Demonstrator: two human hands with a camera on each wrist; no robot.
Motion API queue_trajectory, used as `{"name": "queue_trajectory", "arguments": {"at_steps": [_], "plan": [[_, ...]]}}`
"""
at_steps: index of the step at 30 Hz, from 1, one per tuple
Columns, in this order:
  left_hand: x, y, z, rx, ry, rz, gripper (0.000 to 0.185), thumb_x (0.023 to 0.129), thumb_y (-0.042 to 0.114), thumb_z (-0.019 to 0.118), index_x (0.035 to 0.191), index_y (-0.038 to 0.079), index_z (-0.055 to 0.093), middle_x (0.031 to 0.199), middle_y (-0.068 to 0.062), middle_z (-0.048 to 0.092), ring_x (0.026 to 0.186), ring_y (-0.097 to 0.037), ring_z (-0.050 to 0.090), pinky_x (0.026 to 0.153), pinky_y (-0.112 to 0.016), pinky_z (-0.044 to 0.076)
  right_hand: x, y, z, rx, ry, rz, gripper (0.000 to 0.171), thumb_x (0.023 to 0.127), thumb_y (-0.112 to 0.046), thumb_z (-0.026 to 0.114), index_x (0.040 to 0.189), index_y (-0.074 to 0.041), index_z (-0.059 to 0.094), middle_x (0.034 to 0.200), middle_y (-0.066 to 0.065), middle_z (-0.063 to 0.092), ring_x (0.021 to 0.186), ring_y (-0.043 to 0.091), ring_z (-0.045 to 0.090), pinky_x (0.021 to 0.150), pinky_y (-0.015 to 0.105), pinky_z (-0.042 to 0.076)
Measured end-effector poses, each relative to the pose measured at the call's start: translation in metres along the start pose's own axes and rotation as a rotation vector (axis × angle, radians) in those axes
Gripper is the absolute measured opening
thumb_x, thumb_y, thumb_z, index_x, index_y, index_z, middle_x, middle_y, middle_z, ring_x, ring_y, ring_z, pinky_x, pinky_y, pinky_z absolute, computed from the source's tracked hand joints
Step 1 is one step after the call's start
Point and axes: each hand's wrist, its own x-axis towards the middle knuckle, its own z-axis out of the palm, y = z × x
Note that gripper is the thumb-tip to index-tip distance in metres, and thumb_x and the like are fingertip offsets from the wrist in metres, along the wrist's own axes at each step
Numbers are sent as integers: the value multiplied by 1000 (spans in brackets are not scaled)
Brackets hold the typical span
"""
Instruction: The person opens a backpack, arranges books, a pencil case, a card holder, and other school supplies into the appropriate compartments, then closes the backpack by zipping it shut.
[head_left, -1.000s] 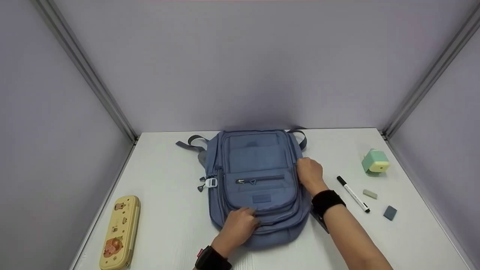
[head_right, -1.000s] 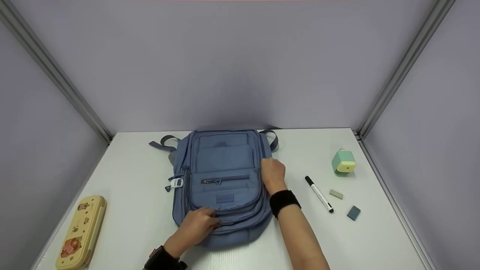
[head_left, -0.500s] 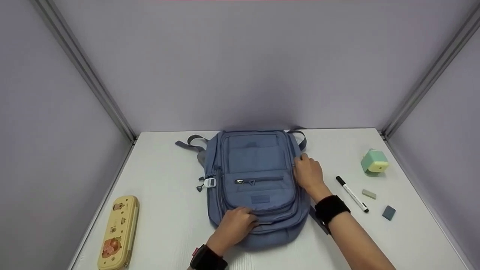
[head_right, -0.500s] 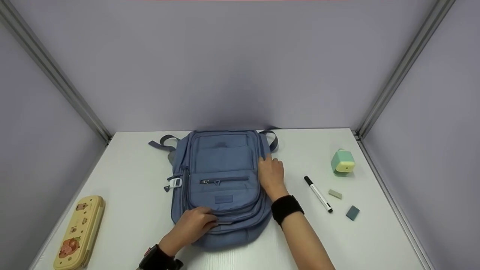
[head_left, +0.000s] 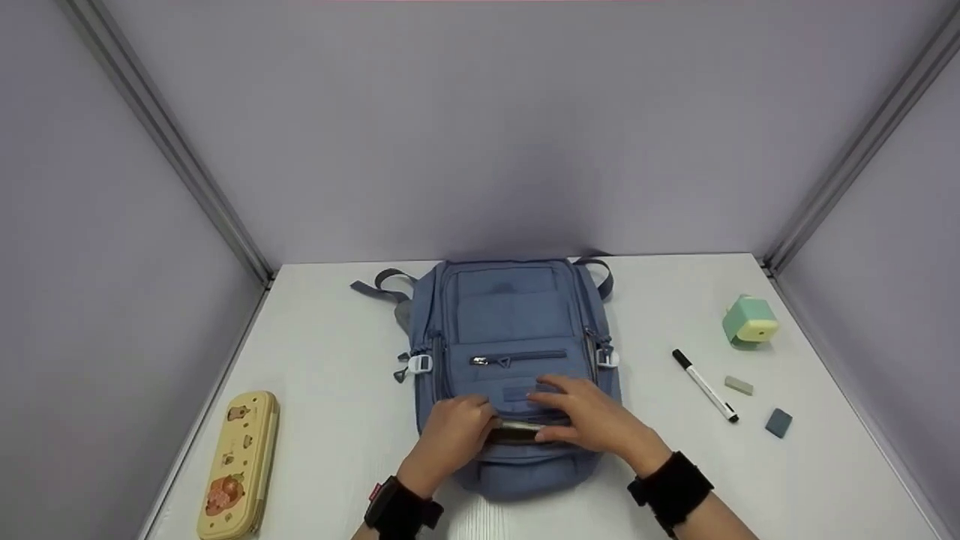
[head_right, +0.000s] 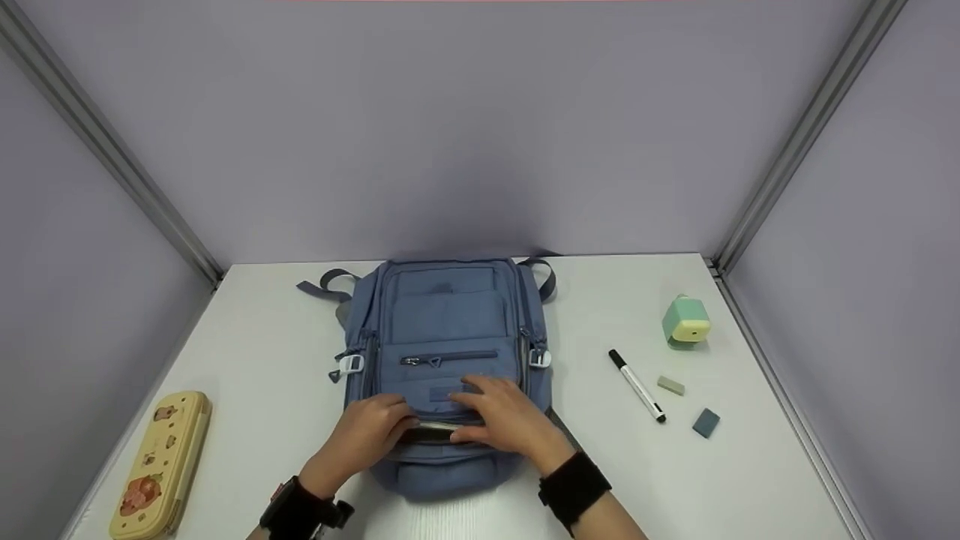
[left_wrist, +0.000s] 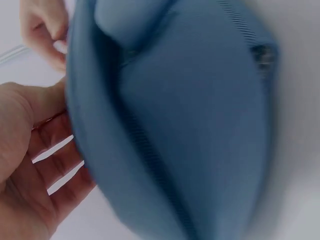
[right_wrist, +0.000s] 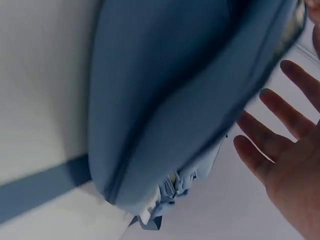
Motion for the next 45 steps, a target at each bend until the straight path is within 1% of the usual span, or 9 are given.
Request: {"name": "queue_trajectory", "arguments": {"at_steps": [4,7,11,17,23,28,31,37,45], "plan": [[9,-2,-7,14,62,1,15,84,22,78,78,13,68,74,4,60,65,-15,63,53,-33,49,-7,1,11,-45,75,10,53,89,-41,71,133,-14,62,138,13,53,126,35,49,99,51,41],[13,-4,-11,0,92,8,15,85,22,78,79,12,68,75,3,60,66,-15,63,53,-33,49,-7,5,15,-78,182,-10,45,85,-25,78,126,-11,66,128,11,60,119,32,56,96,48,45],[12,-6,-11,-36,99,7,13,86,20,77,82,12,68,75,2,59,66,-14,61,54,-32,49,-5,9,17,-108,270,-50,39,81,-16,81,117,-9,70,115,7,67,109,28,62,91,44,48],[5,-7,-6,-110,117,-41,12,87,22,76,90,12,70,80,2,59,69,-14,61,61,-33,50,-3,10,19,-126,316,-49,33,79,-11,81,110,-9,72,108,6,70,100,25,66,86,44,50],[-8,-16,-1,-132,78,-43,26,85,26,78,105,11,70,100,-2,65,93,-19,64,83,-39,51,-4,10,21,-99,340,-64,28,80,-7,79,107,-8,72,105,6,70,97,24,67,84,43,51],[-19,-30,9,-102,57,-50,39,78,16,84,114,8,70,115,-6,66,109,-26,61,95,-40,46,-3,10,23,-90,369,-87,28,77,0,78,103,-7,72,102,6,71,95,24,67,83,42,52],[-22,-34,12,-105,83,-62,39,77,13,84,113,8,71,112,-6,67,106,-26,62,93,-39,48,-4,10,22,-101,374,-92,28,76,3,78,101,-7,71,100,6,71,94,24,67,82,42,52],[-18,-32,10,-110,143,-53,26,79,11,82,103,9,73,98,-3,70,90,-23,66,81,-37,52,-6,7,16,-111,347,-53,28,77,1,77,102,-8,70,99,6,71,92,24,68,82,43,52],[-10,-24,-7,-129,192,-16,22,79,7,81,99,8,73,92,-3,69,83,-21,66,73,-37,53,-12,1,-8,-73,317,-15,29,80,5,74,106,-6,68,101,9,71,93,27,68,80,43,53]]}}
